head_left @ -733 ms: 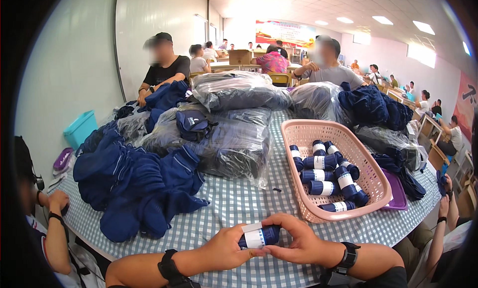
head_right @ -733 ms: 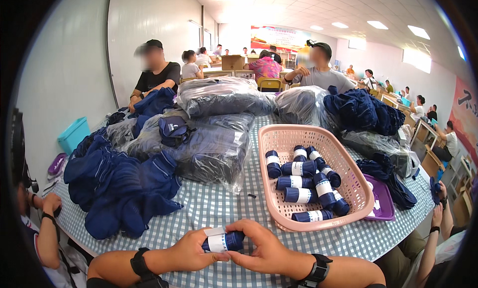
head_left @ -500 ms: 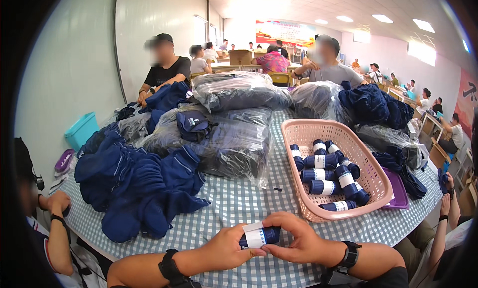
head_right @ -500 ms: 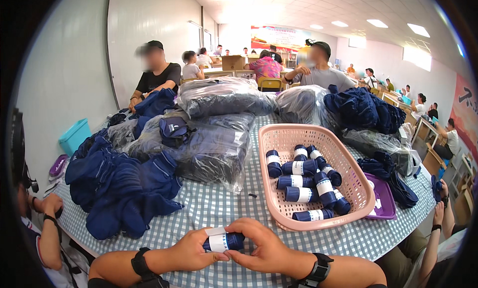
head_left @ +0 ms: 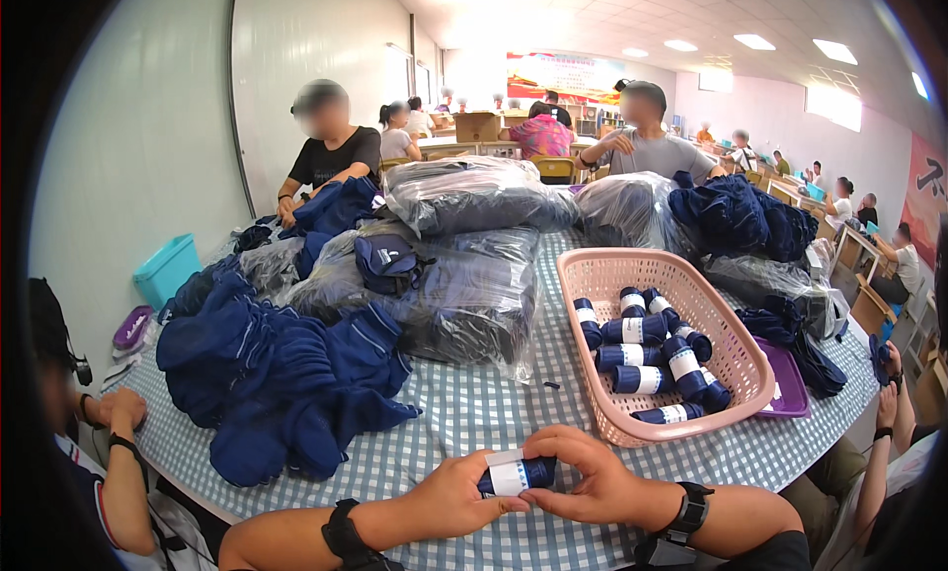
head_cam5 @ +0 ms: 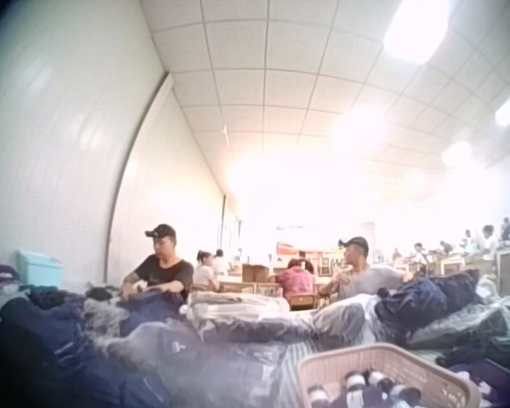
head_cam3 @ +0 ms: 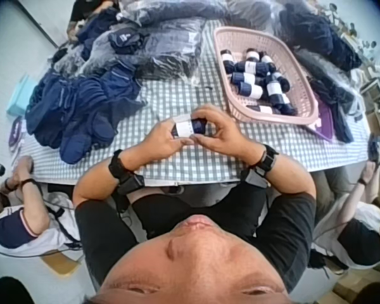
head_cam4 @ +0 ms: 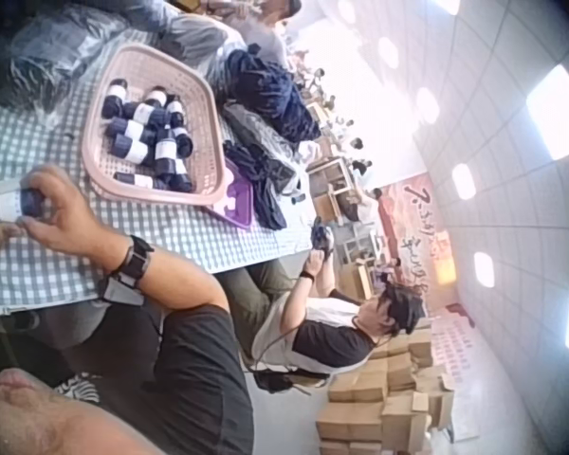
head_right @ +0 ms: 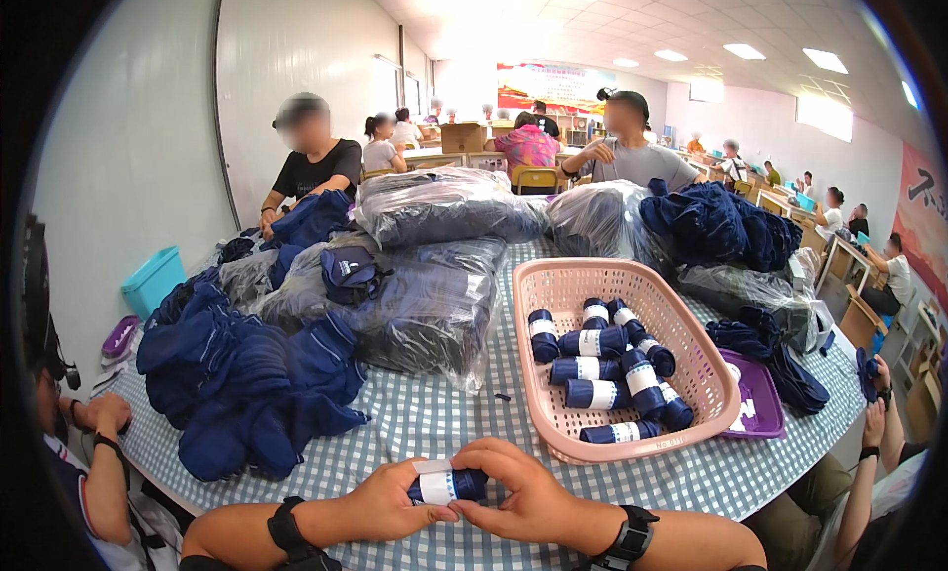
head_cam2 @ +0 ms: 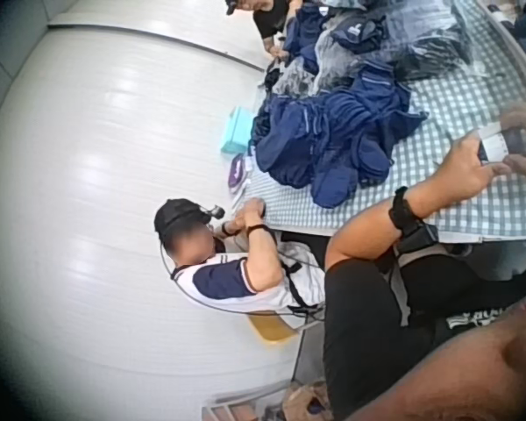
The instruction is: Folding blue socks and wrapping them with white paper labels.
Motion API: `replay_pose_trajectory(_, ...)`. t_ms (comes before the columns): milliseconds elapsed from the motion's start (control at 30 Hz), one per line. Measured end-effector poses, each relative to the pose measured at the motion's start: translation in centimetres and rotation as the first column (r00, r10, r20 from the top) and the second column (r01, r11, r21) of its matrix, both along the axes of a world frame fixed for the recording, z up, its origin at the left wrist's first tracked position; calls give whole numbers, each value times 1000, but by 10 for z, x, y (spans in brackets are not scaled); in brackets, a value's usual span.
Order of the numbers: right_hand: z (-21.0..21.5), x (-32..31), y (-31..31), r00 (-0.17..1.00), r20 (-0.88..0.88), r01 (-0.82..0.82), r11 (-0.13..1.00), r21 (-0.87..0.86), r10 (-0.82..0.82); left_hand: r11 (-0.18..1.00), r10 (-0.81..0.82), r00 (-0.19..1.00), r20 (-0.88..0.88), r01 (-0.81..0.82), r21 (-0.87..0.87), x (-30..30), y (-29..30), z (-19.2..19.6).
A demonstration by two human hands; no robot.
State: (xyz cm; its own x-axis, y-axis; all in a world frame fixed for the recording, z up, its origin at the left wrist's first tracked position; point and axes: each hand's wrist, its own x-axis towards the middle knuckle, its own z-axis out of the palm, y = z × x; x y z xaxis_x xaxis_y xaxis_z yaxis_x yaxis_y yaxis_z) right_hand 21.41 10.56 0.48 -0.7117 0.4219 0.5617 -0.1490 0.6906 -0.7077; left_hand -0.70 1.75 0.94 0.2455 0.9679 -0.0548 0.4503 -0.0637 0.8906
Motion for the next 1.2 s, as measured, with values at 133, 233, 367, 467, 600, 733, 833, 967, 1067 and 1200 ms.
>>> replay_pose_trajectory(133, -3, 1, 2, 1000, 21, -15, 1000, -21, 15, 999, -12, 1000, -16, 12, 30, 0, 0, -2)
replay_pose_trajectory(233, -5, 2, 4, 999, 38, -30, 999, -26, 31, 999, -5, 1000, -23, 6, 39, -1, -1, -5)
replay_pose_trajectory(367, -7, 1, 6, 997, 30, -75, 997, -33, 76, 998, -14, 999, -47, 17, 62, -2, -1, -6)
replay_pose_trajectory(467, -6, 1, 6, 996, 26, -86, 996, -29, 87, 998, -11, 999, -46, 13, 54, -1, -1, -4)
replay_pose_trajectory(600, -6, 0, 6, 996, 22, -89, 995, -35, 89, 998, -8, 999, -38, 11, 67, -2, -1, -5)
replay_pose_trajectory(733, -6, 1, 6, 995, 24, -97, 993, -60, 99, 998, -12, 999, -47, 15, 64, -1, 0, -3)
replay_pose_trajectory(833, -8, 0, 5, 995, 13, -99, 993, -65, 100, 996, -16, 998, -55, 20, 82, -1, -2, -3)
replay_pose_trajectory(967, -5, -1, 7, 995, 6, -101, 993, -59, 102, 998, -13, 998, -59, 17, 58, -1, 1, 2)
replay_pose_trajectory(1067, -1, -1, 7, 995, 12, -95, 995, -40, 95, 995, -18, 999, -41, 22, 95, 0, 2, 1)
replay_pose_trajectory(1200, -1, -1, 6, 997, 20, -78, 997, -10, 78, 993, -38, 998, -39, 42, 113, -1, 3, -2)
